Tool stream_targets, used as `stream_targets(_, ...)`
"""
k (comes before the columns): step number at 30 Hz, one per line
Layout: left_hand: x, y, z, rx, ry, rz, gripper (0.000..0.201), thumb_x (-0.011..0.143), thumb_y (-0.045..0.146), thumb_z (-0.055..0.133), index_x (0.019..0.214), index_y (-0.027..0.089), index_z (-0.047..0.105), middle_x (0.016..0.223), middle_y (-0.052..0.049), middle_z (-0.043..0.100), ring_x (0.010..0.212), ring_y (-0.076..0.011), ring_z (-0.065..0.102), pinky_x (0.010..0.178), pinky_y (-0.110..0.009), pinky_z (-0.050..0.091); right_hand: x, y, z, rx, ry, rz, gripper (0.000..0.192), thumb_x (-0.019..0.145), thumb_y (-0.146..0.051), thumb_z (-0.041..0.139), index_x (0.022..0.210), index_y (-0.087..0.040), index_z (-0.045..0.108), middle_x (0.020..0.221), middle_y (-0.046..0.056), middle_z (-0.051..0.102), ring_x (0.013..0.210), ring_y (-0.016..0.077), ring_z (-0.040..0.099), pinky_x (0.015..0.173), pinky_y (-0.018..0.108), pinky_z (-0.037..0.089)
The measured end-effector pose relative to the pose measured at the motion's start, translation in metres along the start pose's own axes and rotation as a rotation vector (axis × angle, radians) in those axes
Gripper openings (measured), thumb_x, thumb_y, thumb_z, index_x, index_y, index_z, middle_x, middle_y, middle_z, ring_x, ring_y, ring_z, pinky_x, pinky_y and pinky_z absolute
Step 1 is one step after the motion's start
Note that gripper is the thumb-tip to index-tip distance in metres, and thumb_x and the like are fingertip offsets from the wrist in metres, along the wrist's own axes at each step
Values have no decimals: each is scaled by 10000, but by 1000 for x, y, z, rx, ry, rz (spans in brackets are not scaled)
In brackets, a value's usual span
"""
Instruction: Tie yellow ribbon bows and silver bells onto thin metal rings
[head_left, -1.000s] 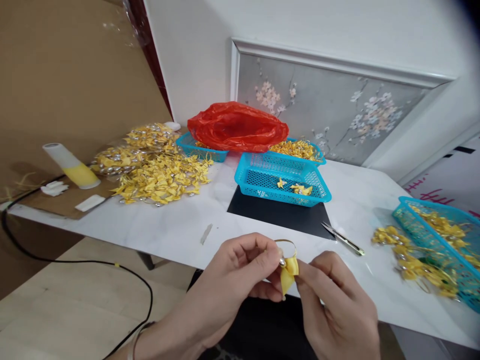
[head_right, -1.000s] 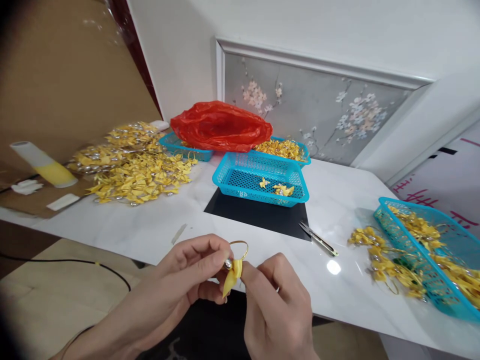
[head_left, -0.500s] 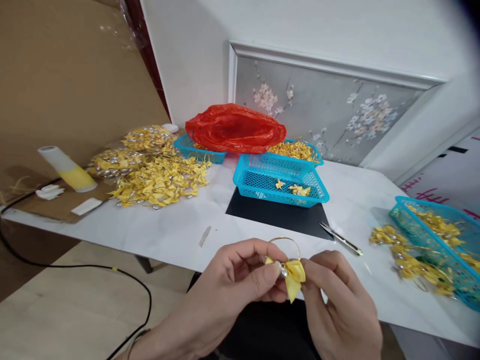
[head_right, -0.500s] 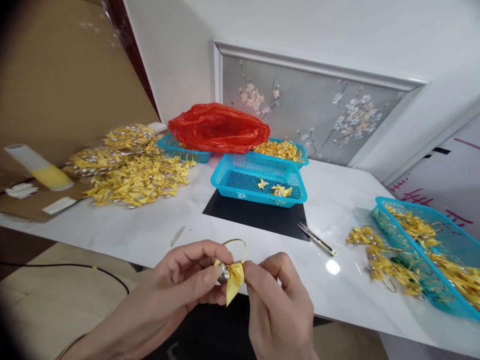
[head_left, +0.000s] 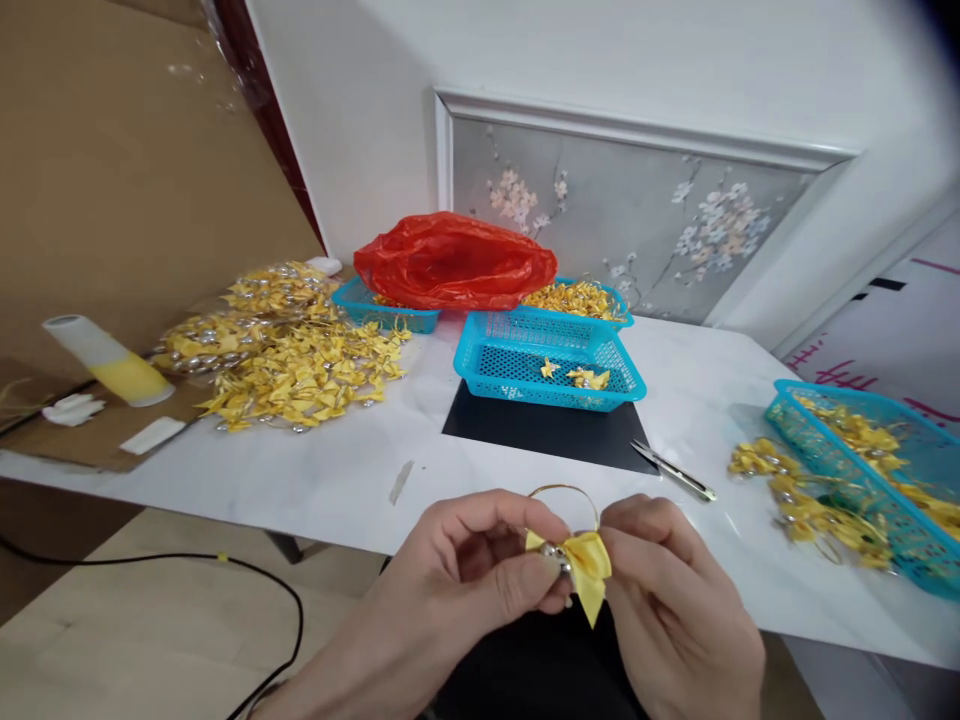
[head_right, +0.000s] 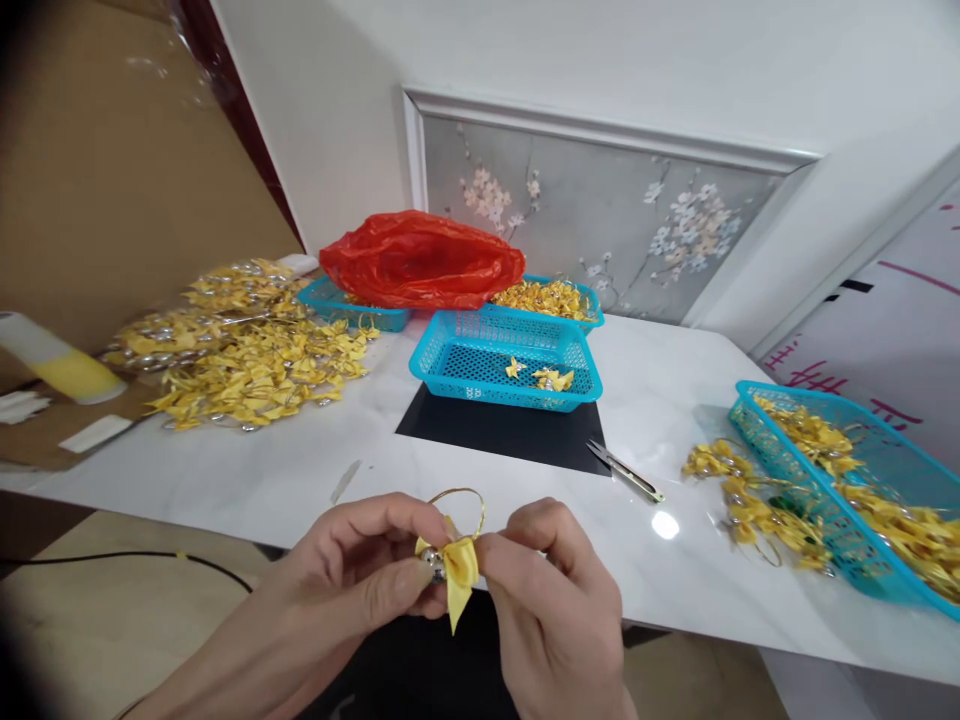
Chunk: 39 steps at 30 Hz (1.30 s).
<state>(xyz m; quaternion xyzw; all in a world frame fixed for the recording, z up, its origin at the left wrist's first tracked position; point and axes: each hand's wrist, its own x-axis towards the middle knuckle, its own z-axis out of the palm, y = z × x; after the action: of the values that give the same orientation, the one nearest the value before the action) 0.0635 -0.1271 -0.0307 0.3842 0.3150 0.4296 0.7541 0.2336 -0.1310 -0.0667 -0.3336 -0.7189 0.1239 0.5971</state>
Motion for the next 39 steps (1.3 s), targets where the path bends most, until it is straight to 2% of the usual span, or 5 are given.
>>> stream_targets(16, 0, 3, -1, 242, 63, 27, 162, 705, 303, 835, 819, 230, 748, 716, 26, 638, 688, -137, 555, 648, -249, 444, 6, 3, 1, 119, -1, 134, 214, 848, -19, 578, 832, -220, 651, 719, -9, 639, 677, 137, 644, 576, 236, 541)
stream_targets(23, 3, 2, 2, 293, 109, 141, 76, 764, 183, 780, 788, 235, 731, 795, 28, 689, 768, -124, 597, 703, -204, 472, 1, 3, 1, -17, 1, 159, 260, 872, -30, 522, 977, -241, 632, 827, -20, 721, 715, 102, 698, 592, 147, 563)
stream_targets(29, 5, -2, 2, 480, 292, 242, 64, 765, 216, 771, 805, 241, 728, 823, 13, 705, 773, -147, 625, 678, -205, 508, 10, -4, -6, -382, -42, -185, 330, 828, 26, 534, 1068, -164, 659, 1010, 119, 688, 970, 213, 640, 783, 338, 589)
stream_targets(34, 4, -2, 5, 622, 367, 343, 61, 752, 194, 762, 777, 239, 729, 791, 6, 709, 710, -156, 631, 657, -220, 533, 19, -13, -9, -390, -105, -317, 201, 847, -13, 605, 988, -136, 678, 896, 107, 678, 817, 193, 635, 667, 333, 599)
stream_targets(39, 3, 1, 6, 658, 359, 392, 119, 726, 128, 743, 756, 243, 730, 791, 6, 722, 711, -172, 650, 666, -236, 542, 35, -16, -5, -469, -172, -456, 226, 925, -50, 466, 906, -112, 682, 814, 103, 720, 758, 193, 662, 642, 316, 594)
